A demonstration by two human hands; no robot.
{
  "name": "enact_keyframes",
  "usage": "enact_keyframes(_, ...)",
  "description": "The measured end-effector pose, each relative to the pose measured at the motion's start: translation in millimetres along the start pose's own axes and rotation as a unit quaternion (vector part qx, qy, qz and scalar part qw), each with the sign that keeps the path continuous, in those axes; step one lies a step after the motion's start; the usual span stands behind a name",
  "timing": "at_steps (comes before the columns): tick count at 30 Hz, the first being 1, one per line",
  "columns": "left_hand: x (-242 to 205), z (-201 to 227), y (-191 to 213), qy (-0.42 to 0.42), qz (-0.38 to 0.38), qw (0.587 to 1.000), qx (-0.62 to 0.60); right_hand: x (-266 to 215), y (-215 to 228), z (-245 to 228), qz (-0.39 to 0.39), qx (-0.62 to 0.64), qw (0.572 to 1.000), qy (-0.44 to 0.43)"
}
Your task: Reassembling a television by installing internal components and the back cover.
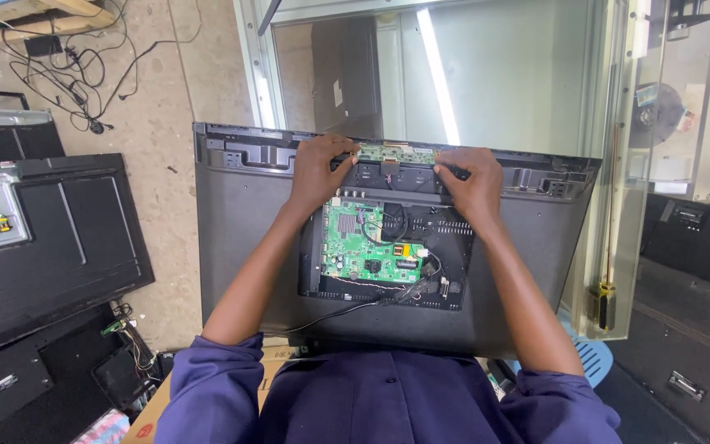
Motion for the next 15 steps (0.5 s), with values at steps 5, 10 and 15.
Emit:
enact_keyframes(5, 0.2, 6.0, 2.5, 0.024, 0.0, 1.0, -0.018, 0.5, 0.3, -1.6, 0.002, 0.025, 1.0, -0.015)
enact_keyframes(10, 1.7, -4.0, -4.6, 0.031, 0.01, 0.999, -0.004, 3.4, -1.2, 1.2, 0.016, 0.021, 1.0, -0.011)
enact_keyframes(15, 2.2, -0.5, -3.7, 0.037, 0.036, 0.998, -0.024, 3.8, -1.8, 1.7, 0.018, 0.032, 0.999, 0.017)
Point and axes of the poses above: each hand's wrist, its own x-axis towards the middle knuckle, its own y-axis out of the back of the hand, z = x × y, the point moved 2 cm from there along x, towards the middle knuckle, and after that the axes turned 4 degrees about -y, right-handed, at the moved point
